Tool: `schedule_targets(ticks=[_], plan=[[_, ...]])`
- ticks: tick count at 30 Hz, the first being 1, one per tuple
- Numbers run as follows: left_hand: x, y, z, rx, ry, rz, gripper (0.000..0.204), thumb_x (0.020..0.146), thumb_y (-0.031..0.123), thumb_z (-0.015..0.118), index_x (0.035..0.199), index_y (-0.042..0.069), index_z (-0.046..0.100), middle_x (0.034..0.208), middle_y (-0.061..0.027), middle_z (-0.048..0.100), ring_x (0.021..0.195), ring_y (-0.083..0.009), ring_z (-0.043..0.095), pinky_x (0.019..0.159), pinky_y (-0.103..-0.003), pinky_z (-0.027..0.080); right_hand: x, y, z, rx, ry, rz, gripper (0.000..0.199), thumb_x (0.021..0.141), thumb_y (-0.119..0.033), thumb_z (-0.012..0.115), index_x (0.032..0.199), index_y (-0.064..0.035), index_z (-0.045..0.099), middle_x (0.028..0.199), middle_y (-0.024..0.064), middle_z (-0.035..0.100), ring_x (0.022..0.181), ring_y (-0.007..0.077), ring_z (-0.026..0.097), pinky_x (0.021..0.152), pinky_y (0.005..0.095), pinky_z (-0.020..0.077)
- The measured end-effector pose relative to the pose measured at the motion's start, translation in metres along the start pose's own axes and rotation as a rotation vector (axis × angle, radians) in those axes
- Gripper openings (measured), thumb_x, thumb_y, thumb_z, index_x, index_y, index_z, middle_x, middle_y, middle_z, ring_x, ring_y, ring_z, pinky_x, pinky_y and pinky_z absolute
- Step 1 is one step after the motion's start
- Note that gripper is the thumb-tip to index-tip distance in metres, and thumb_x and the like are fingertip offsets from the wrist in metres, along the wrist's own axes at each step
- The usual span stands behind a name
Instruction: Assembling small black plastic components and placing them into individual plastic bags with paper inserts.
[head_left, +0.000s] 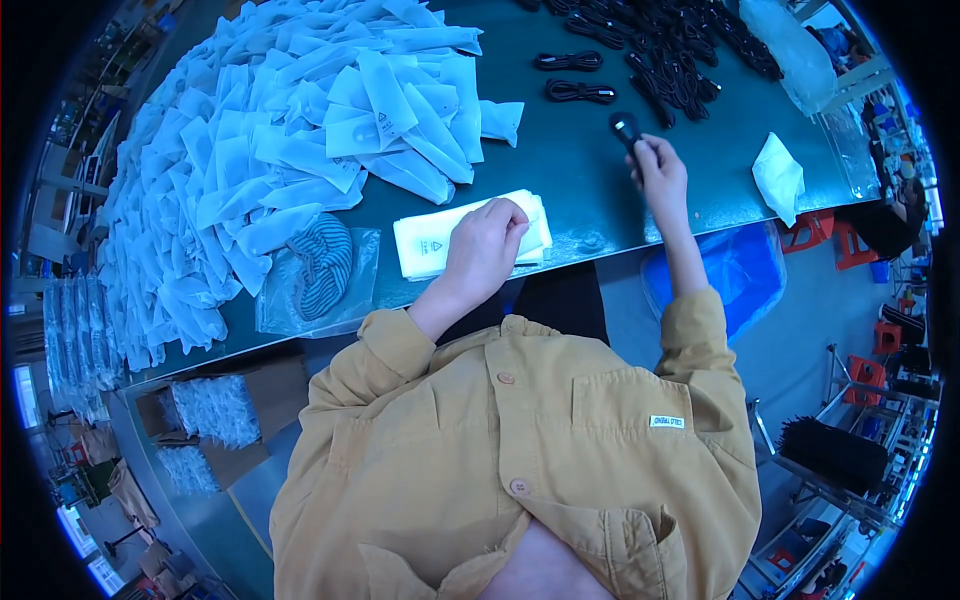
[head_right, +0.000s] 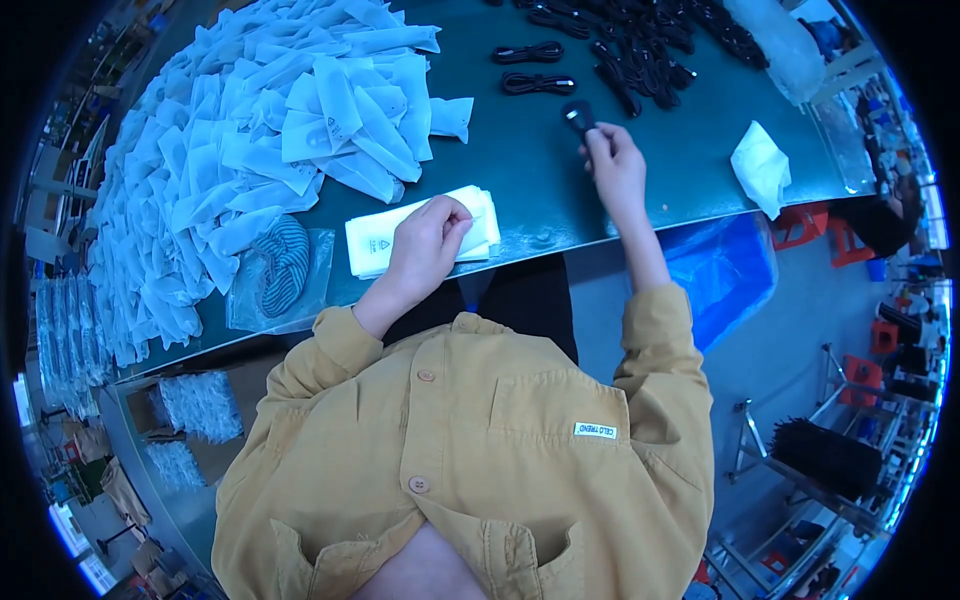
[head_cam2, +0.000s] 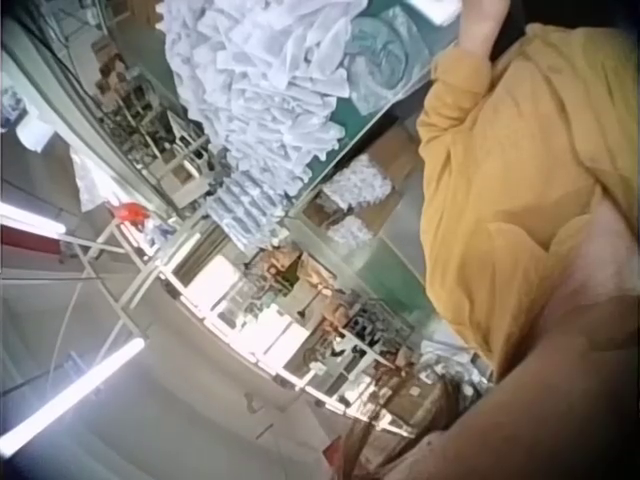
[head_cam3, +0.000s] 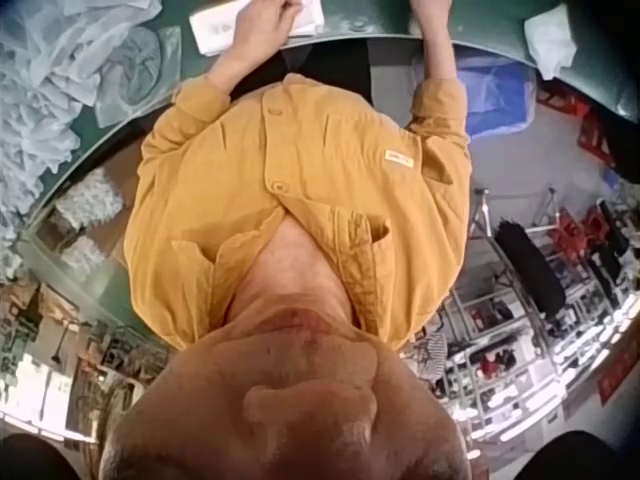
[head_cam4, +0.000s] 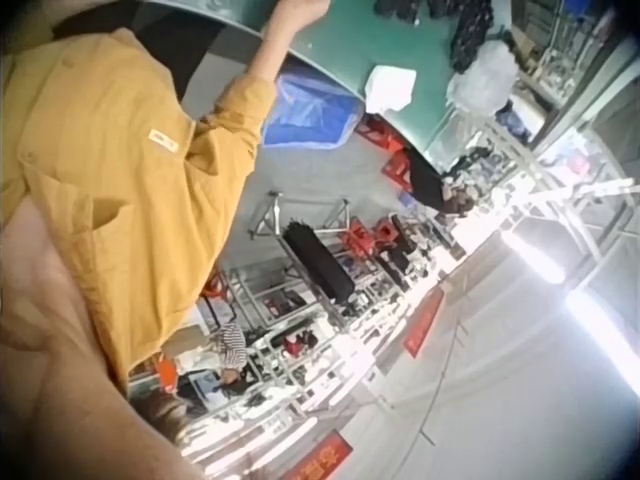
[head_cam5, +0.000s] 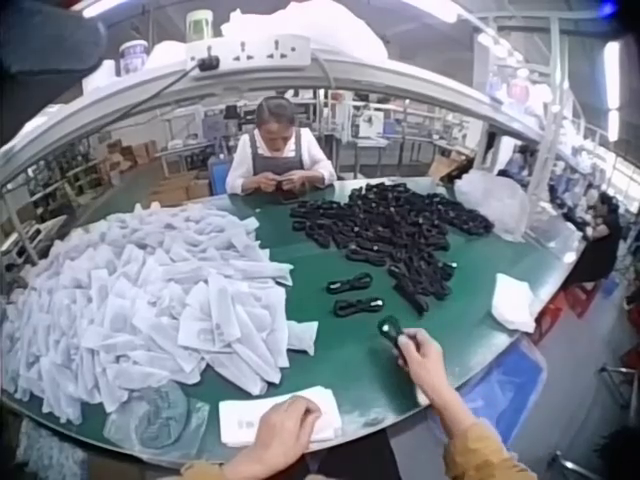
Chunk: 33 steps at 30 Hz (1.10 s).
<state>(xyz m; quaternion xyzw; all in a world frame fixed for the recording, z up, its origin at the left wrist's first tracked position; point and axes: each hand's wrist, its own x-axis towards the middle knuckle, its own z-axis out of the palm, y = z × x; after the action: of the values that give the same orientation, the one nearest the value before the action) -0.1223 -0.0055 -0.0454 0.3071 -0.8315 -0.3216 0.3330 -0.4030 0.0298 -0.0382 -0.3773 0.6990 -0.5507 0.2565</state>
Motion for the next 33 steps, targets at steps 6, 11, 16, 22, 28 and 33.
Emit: schedule_targets(ticks=[6,11,16,22,28,33], plan=[[0.001,0.0,-0.003,-0.181,-0.017,-0.171,0.006,0.088,0.003,0.064,0.09,0.0,0.06,0.081,-0.0094,0.06,0.068,-0.0177,0.056,0.065,-0.03,0.047,-0.084,-0.052,0.015,-0.199,-0.341,-0.375,0.026,0.09,-0.01,0.067,0.114,-0.003,0.065,0.086,0.0071,0.065,0.07,0.0151,0.06,0.062,0.0271,0.0464],[0.006,0.001,-0.008,-0.239,-0.061,-0.202,0.005,0.088,0.003,0.064,0.09,0.0,0.059,0.084,-0.0087,0.06,0.071,-0.0149,0.056,0.067,-0.029,0.047,-0.092,-0.056,0.009,-0.559,-0.457,-0.687,0.029,0.085,-0.009,0.071,0.113,-0.0037,0.068,0.085,0.0122,0.06,0.071,0.0223,0.056,0.061,0.0324,0.0436],[0.006,0.008,-0.012,-0.237,-0.059,0.066,0.006,0.086,0.002,0.064,0.088,0.001,0.059,0.092,-0.0097,0.06,0.081,-0.0211,0.057,0.073,-0.031,0.046,-0.086,-0.047,0.011,-0.434,-0.608,-0.559,0.027,0.087,-0.009,0.069,0.113,-0.0033,0.067,0.085,0.0093,0.06,0.071,0.0186,0.056,0.061,0.0317,0.0438],[0.013,0.018,-0.019,-0.055,-0.047,0.316,0.008,0.083,0.002,0.065,0.085,0.003,0.058,0.096,-0.0103,0.06,0.093,-0.03,0.056,0.078,-0.035,0.045,-0.089,-0.031,0.028,0.035,-0.645,0.14,0.025,0.092,-0.011,0.066,0.115,-0.0023,0.065,0.092,0.0032,0.059,0.076,0.0117,0.055,0.066,0.0268,0.0446],[0.024,0.019,-0.025,-0.125,0.054,0.198,0.01,0.082,0.003,0.067,0.086,0.003,0.058,0.098,-0.0085,0.06,0.092,-0.0271,0.055,0.078,-0.036,0.045,-0.089,-0.052,0.047,0.016,-0.506,-0.364,0.023,0.092,-0.01,0.065,0.113,-0.0021,0.064,0.109,0.0061,0.056,0.082,0.0106,0.056,0.074,0.0237,0.0447],[0.041,0.01,-0.038,-0.491,0.053,-0.03,0.008,0.091,0.009,0.063,0.093,0.002,0.061,0.096,-0.0033,0.06,0.087,-0.0133,0.055,0.074,-0.026,0.043,-0.08,-0.068,0.057,0.388,-0.358,-0.338,0.02,0.089,-0.007,0.066,0.109,-0.0044,0.065,0.112,0.0084,0.056,0.089,0.0127,0.057,0.076,0.0241,0.0464]])
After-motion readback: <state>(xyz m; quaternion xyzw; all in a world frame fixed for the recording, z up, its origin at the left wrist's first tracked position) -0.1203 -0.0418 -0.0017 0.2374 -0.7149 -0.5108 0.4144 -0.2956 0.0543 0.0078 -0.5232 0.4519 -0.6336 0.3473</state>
